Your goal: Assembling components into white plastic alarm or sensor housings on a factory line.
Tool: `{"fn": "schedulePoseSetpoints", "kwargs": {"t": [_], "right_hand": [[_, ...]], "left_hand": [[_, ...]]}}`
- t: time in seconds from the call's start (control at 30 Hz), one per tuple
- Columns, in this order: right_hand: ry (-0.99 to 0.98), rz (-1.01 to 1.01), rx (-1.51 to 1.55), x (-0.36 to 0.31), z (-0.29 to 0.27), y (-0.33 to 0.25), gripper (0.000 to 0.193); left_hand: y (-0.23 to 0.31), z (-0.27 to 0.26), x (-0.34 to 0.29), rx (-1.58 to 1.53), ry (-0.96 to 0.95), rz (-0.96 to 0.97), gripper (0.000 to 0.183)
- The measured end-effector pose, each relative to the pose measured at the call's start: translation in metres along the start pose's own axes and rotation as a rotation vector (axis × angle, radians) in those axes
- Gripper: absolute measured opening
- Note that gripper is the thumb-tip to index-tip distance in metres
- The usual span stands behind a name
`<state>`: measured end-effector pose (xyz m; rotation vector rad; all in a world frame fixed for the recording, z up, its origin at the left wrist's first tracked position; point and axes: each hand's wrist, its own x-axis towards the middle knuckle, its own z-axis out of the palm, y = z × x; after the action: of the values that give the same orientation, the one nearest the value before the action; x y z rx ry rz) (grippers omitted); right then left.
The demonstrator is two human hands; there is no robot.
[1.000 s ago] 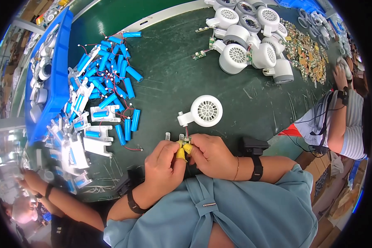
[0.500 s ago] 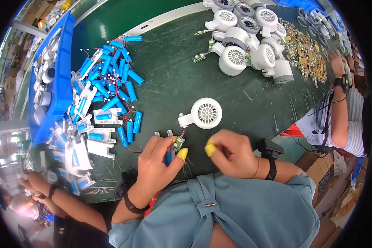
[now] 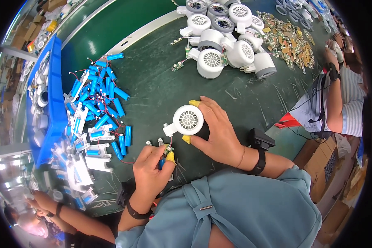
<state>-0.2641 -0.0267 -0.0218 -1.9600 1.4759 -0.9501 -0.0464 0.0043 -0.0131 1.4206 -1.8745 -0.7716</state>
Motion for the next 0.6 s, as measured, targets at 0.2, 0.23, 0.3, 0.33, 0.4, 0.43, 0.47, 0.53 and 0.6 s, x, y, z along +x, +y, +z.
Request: {"fn": "schedulePoseSetpoints", "kwargs": {"t": [0.2, 0.23, 0.3, 0.33, 0.4, 0.43, 0.47, 0.53, 0.6], "right_hand": [[-0.012, 0.032, 0.039, -0.0023, -0.0015, 0.0014, 0.073], [0.010, 0.015, 0.046, -0.0026, -0.0016, 0.0008, 0.070], [0.032, -0.004, 0.054, -0.0027, -0.0016, 0.0008, 0.068], [0.028, 0.005, 0.061, -0.0031, -0.0014, 0.0012, 0.068], [0.021, 0.013, 0.068, -0.0035, -0.0015, 0.0018, 0.068], [0.010, 0.018, 0.074, -0.0031, -0.0017, 0.0018, 0.069], [-0.002, 0.023, 0.081, -0.0027, -0.0017, 0.0014, 0.071], [-0.009, 0.072, 0.141, -0.0019, -0.0031, -0.0030, 0.070], [-0.015, 0.120, 0.201, -0.0024, -0.0017, -0.0049, 0.070]], "left_hand": [[0.0019, 0.0017, 0.0013, -0.012, -0.005, 0.000, 0.033], [0.0022, 0.0017, 0.0013, -0.009, -0.007, 0.005, 0.033], [0.0021, 0.0017, 0.0010, -0.006, -0.007, 0.007, 0.032], [0.0018, 0.0014, 0.0006, -0.005, -0.008, 0.008, 0.032], [0.0011, 0.0012, 0.0005, -0.008, -0.009, 0.008, 0.032], [0.0009, 0.0007, 0.0003, -0.010, -0.010, 0.007, 0.032], [0.0009, 0.0002, 0.0004, -0.008, -0.008, 0.004, 0.032], [0.0005, -0.0010, 0.0008, -0.004, -0.009, 0.016, 0.033], [0.0002, -0.0044, 0.0008, -0.030, -0.031, -0.003, 0.031]]}}
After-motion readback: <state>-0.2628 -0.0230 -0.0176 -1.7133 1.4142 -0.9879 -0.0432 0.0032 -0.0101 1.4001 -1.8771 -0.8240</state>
